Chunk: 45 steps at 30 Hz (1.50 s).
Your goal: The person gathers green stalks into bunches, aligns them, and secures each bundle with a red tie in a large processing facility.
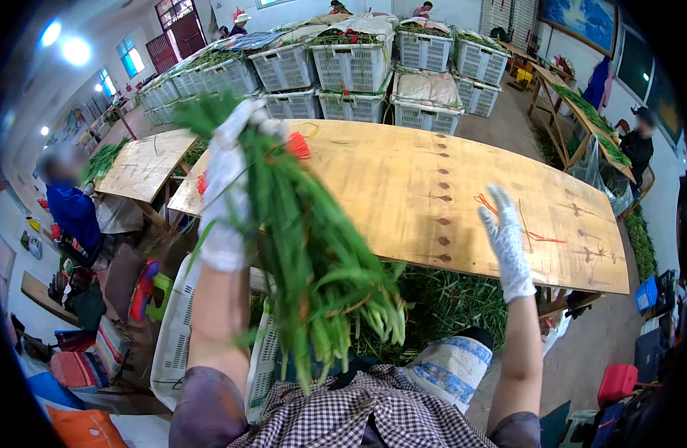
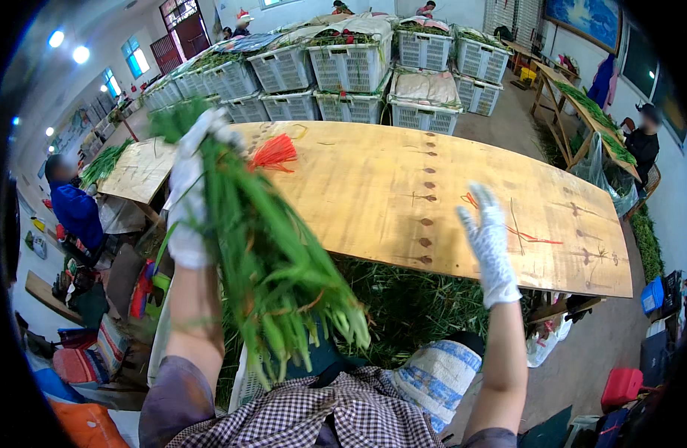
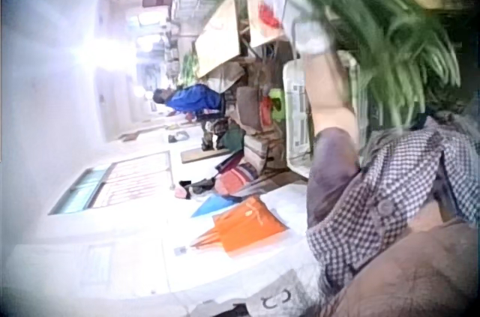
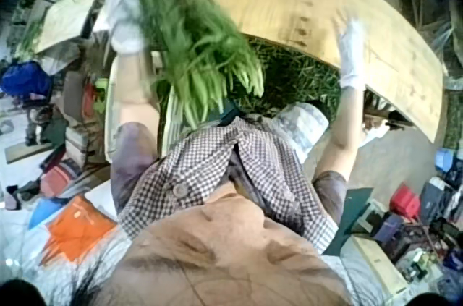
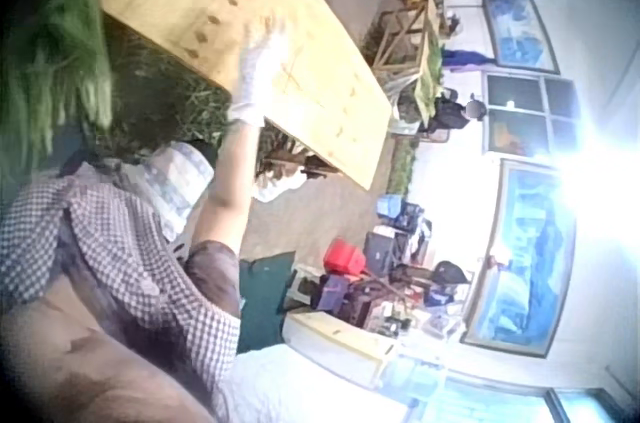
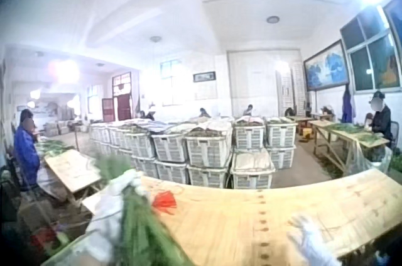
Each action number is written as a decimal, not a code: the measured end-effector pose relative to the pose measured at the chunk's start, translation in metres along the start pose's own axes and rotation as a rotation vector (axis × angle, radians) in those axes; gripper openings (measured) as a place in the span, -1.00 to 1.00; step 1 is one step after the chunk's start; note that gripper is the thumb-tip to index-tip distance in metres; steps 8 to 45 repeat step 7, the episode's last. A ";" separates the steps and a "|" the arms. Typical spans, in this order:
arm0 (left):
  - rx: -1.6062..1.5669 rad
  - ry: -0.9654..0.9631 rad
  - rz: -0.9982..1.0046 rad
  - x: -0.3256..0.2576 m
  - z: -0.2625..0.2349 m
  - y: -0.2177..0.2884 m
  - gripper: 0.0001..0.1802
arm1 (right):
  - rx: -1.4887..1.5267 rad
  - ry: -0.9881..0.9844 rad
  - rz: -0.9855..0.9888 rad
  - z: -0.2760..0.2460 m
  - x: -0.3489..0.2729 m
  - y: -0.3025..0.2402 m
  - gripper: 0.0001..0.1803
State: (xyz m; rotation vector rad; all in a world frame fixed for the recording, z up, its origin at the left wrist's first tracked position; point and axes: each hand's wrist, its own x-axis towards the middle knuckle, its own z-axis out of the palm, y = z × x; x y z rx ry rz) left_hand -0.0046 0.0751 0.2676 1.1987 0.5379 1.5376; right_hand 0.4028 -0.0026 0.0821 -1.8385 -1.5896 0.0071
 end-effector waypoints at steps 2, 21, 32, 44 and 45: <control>-0.140 -0.075 -0.124 0.056 0.007 -0.041 -0.76 | 0.841 -0.237 0.042 0.018 -0.006 -0.072 -0.27; 0.374 0.224 -0.070 0.149 0.045 -0.145 -0.50 | 0.683 -0.544 0.286 0.045 0.005 -0.114 -0.05; 0.374 0.224 -0.070 0.149 0.045 -0.145 -0.50 | 0.683 -0.544 0.286 0.045 0.005 -0.114 -0.05; 0.374 0.224 -0.070 0.149 0.045 -0.145 -0.50 | 0.683 -0.544 0.286 0.045 0.005 -0.114 -0.05; 0.374 0.224 -0.070 0.149 0.045 -0.145 -0.50 | 0.683 -0.544 0.286 0.045 0.005 -0.114 -0.05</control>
